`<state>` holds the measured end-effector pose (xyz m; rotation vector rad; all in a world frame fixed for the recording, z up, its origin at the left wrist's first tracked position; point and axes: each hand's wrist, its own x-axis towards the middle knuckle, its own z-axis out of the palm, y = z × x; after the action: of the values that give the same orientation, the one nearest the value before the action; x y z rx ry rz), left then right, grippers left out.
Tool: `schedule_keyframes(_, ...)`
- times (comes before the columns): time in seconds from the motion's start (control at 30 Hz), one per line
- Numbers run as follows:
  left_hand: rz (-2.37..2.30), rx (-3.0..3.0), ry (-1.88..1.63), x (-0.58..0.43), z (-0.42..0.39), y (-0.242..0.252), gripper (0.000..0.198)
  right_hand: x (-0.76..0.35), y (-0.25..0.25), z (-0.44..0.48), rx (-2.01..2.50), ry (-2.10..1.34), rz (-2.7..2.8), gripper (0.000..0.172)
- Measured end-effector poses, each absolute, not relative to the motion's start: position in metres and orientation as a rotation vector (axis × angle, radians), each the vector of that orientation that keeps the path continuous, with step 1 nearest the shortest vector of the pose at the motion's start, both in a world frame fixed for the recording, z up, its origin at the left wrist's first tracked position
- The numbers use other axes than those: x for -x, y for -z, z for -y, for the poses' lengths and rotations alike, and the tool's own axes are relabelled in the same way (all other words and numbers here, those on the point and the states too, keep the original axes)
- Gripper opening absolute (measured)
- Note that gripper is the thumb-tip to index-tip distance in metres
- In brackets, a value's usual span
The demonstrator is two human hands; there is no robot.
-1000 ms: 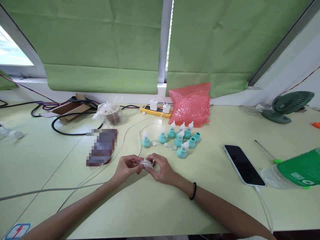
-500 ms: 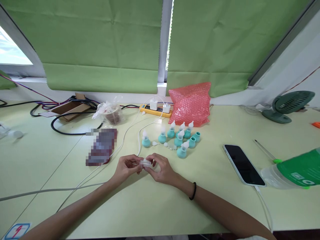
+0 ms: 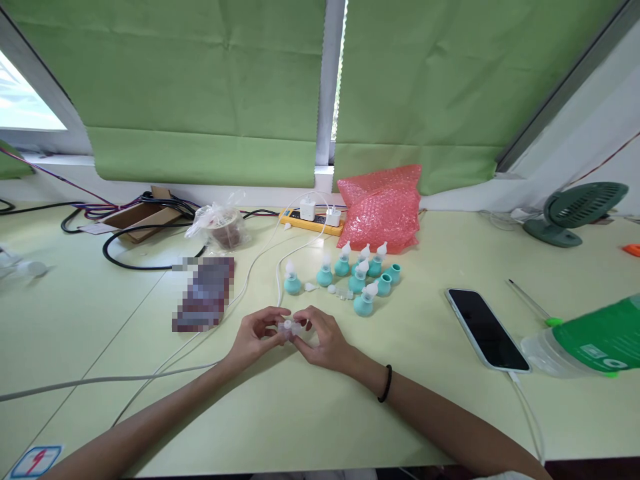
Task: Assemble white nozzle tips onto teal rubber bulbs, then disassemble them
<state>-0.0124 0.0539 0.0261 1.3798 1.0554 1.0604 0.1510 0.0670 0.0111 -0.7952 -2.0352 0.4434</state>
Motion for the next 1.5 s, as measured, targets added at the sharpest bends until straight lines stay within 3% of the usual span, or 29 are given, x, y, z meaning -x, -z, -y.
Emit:
schedule_keyframes(0.23,-1.140,-1.383,-1.106,0.012,-0.055,-0.026,0.024,-0.163,-0.024,-0.076,0.755,-0.302,2.028,0.044)
schedule_keyframes(0.47,-1.152,-1.335,-1.130,0.011,-0.057,-0.022,0.023,-0.173,-0.042,-0.093,0.892,0.174,1.873,0.030)
schedule_keyframes(0.67,-1.138,-1.332,-1.159,0.012,-0.058,-0.023,0.023,-0.223,-0.092,-0.114,0.971,0.491,1.736,0.019)
schedule_keyframes(0.8,-1.091,-1.374,-1.177,0.012,-0.059,-0.020,0.021,-0.269,-0.102,-0.129,1.236,0.307,1.732,0.017)
schedule_keyframes(0.93,-1.106,-1.455,-1.197,0.013,-0.059,-0.017,0.022,-0.295,-0.074,-0.131,1.383,0.244,1.743,0.027)
schedule_keyframes(1.1,-1.065,-1.468,-1.224,0.014,-0.059,-0.018,0.025,-0.304,-0.042,-0.129,1.487,0.036,1.777,0.027)
schedule_keyframes(1.5,-1.181,-1.285,-1.184,0.012,-0.059,-0.024,0.031,-0.309,-0.022,-0.134,1.671,0.104,1.873,0.030)
